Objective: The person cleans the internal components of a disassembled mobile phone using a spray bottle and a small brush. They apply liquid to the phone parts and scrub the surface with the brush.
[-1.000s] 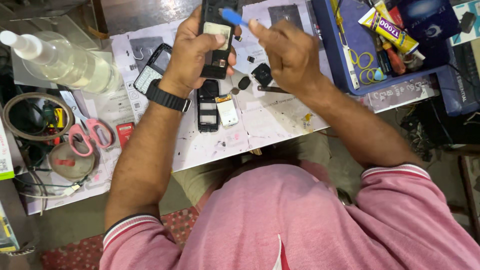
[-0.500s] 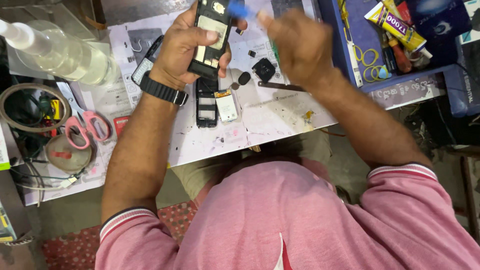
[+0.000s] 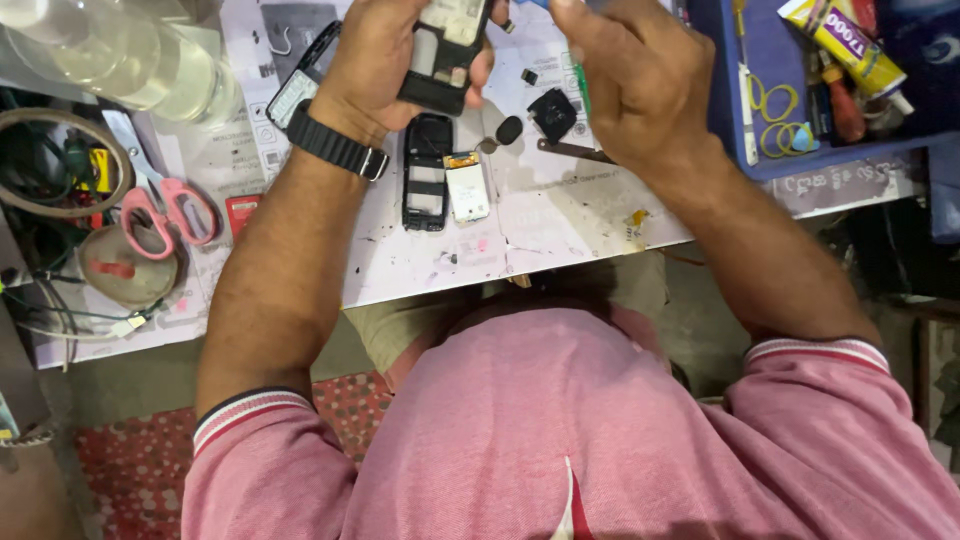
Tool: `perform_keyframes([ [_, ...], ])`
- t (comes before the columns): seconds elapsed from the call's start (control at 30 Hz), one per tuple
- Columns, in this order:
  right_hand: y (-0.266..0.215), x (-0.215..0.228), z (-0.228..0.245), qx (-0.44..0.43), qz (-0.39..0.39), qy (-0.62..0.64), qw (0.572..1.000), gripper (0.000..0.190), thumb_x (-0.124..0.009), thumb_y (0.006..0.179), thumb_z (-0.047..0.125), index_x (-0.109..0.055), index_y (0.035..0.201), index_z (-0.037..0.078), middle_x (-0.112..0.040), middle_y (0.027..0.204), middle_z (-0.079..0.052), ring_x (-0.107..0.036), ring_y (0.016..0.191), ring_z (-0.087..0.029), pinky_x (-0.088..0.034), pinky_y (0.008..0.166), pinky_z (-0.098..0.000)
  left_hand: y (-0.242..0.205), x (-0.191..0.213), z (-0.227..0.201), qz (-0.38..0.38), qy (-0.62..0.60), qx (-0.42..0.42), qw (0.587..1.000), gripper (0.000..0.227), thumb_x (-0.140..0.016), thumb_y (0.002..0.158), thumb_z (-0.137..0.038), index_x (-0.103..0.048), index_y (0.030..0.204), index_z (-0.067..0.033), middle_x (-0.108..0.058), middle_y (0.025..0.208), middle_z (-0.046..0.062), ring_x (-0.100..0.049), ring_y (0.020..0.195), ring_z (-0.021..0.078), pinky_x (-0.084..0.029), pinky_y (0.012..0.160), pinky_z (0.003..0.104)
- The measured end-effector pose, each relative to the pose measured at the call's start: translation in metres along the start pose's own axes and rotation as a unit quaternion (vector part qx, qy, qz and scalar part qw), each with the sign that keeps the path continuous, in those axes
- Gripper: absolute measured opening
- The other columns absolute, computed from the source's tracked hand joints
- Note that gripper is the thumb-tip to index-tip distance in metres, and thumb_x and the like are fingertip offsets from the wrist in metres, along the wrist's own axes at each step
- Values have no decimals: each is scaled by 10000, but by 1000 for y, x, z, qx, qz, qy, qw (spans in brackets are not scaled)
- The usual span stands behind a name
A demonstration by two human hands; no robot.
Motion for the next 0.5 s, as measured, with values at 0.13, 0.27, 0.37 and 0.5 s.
perform_keyframes([
  [0.13,-15,-10,13,-51,50,9,997,519,-689,1055,-78,-568,1504,153,-629,987,-115,-621,766,-240,-515,634,-352,-1,13,-1,-19,23,-95,995,469,-399,1179,-350,-649,1238,42,-718,1096,187,-750,984,307,-656,935,471],
  [0.27,-24,-26,23,-77,68,33,994,569,-689,1036,-98,-573,1526,166,-633,1006,-107,-623,758,-237,-511,629,-359,2,19,7,-22,-22,-87,996,536,-369,1118,-397,-654,1228,44,-734,1151,190,-760,1039,307,-620,990,440],
  [0.37,-26,-32,25,-108,61,53,991,529,-684,1052,-102,-559,1498,155,-630,978,-109,-638,781,-240,-527,649,-356,3,16,8,-15,12,-75,997,561,-369,1118,-415,-662,1223,52,-735,1153,195,-748,1045,293,-608,1004,428],
  [0.5,-25,-39,36,-126,79,61,987,570,-689,997,-103,-578,1503,137,-619,990,-132,-619,810,-292,-523,722,-426,1,10,5,-14,126,-111,986,610,-376,1125,-480,-678,1176,48,-740,1120,195,-733,1032,268,-609,964,399],
])
Point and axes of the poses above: each hand's wrist, its own y-axis towards the middle knuckle, its own x-axis out of the back of the hand, z = x × y, the point moved 5 cm from there along y, towards the middle knuckle
